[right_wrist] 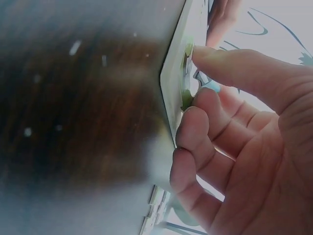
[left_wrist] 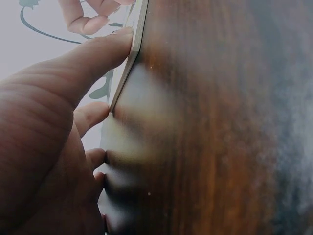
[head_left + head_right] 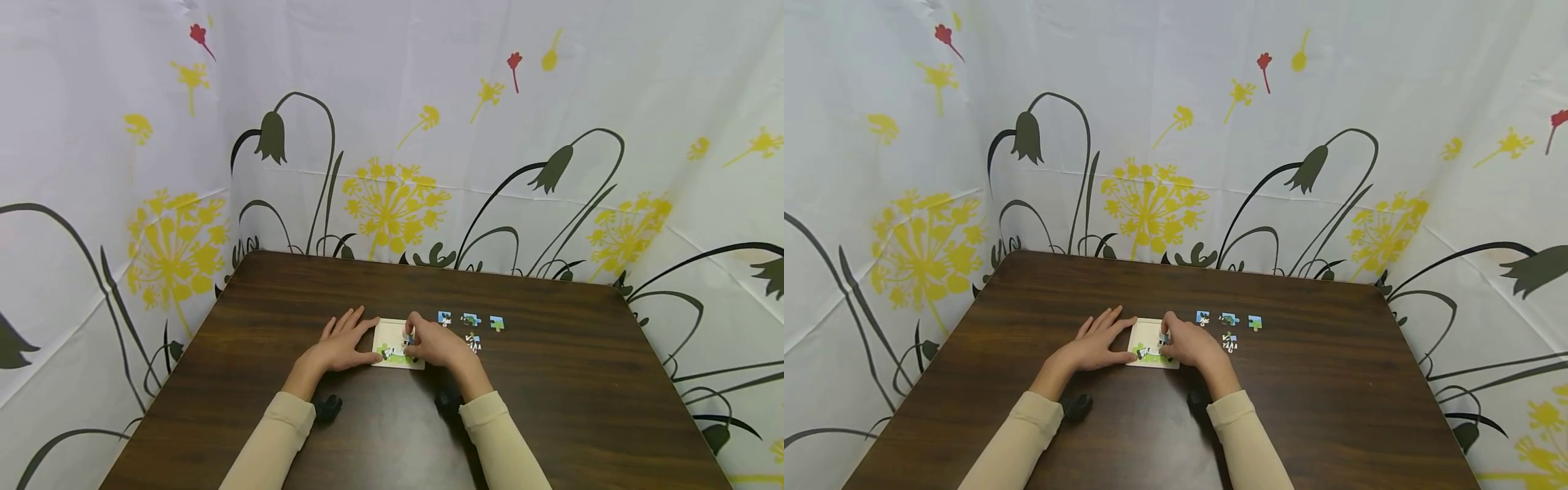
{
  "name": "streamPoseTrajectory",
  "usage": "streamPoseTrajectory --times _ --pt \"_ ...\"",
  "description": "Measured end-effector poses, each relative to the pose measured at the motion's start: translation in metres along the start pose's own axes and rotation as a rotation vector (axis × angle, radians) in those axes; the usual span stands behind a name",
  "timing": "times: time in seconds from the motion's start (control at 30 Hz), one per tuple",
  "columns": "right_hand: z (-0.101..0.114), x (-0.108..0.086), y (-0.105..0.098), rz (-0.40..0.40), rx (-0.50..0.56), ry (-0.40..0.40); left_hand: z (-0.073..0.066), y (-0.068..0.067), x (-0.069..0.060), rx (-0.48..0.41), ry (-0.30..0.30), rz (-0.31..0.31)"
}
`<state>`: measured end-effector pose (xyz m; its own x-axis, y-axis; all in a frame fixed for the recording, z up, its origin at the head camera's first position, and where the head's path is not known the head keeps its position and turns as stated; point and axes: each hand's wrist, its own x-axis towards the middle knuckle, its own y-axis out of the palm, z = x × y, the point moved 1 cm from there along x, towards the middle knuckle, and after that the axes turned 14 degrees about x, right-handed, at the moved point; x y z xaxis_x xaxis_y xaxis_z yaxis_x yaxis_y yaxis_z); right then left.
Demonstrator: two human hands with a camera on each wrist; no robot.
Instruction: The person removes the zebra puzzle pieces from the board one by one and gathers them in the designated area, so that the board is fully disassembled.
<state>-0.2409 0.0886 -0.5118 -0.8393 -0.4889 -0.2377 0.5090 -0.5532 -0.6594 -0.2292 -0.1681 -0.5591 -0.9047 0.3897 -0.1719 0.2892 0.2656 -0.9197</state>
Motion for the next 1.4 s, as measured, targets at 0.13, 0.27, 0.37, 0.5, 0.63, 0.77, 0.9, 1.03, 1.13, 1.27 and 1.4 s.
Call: streamPoseTrajectory --times 0.13,0.27,0.37,0.5,0.63,0.77,0.9,1.03,1.13,1.27,1.4 --pt "0.000 0.000 0.001 -0.009 -0.012 0.000 0.000 0.001 0.000 -0.003 -0.004 0.000" --pt "-0.002 0.001 0.001 -0.029 -0.042 -0.005 0.001 0.002 0.001 -0.005 -0.006 -0.003" --pt "-0.003 0.001 0.001 -0.048 -0.053 -0.011 0.002 0.003 0.002 -0.010 -0.005 -0.002" --pt "-0.002 0.000 -0.002 -0.067 -0.030 -0.028 0.002 0.002 0.002 -0.011 -0.016 0.003" --pt "0.001 -0.004 -0.008 -0.107 -0.029 -0.073 0.000 0.001 0.003 -0.015 -0.004 -0.005" --pt "0.001 -0.010 -0.013 -0.145 -0.052 -0.118 -0.001 0.002 0.002 -0.008 -0.001 0.007" --pt "0.000 -0.016 -0.020 -0.152 -0.026 -0.151 -0.002 -0.001 0.000 -0.002 -0.006 0.017" --pt "-0.004 -0.027 -0.029 -0.151 0.034 -0.147 -0.003 -0.006 -0.003 -0.030 0.001 -0.010" --pt "-0.010 -0.037 -0.035 -0.149 0.069 -0.130 -0.002 -0.008 -0.004 -0.044 -0.005 -0.029" --pt "-0.024 -0.052 -0.044 -0.159 0.076 -0.095 -0.002 -0.007 -0.002 -0.023 -0.004 -0.026" --pt "-0.042 -0.069 -0.055 -0.171 0.053 -0.083 -0.004 -0.004 -0.001 -0.013 -0.007 -0.019"
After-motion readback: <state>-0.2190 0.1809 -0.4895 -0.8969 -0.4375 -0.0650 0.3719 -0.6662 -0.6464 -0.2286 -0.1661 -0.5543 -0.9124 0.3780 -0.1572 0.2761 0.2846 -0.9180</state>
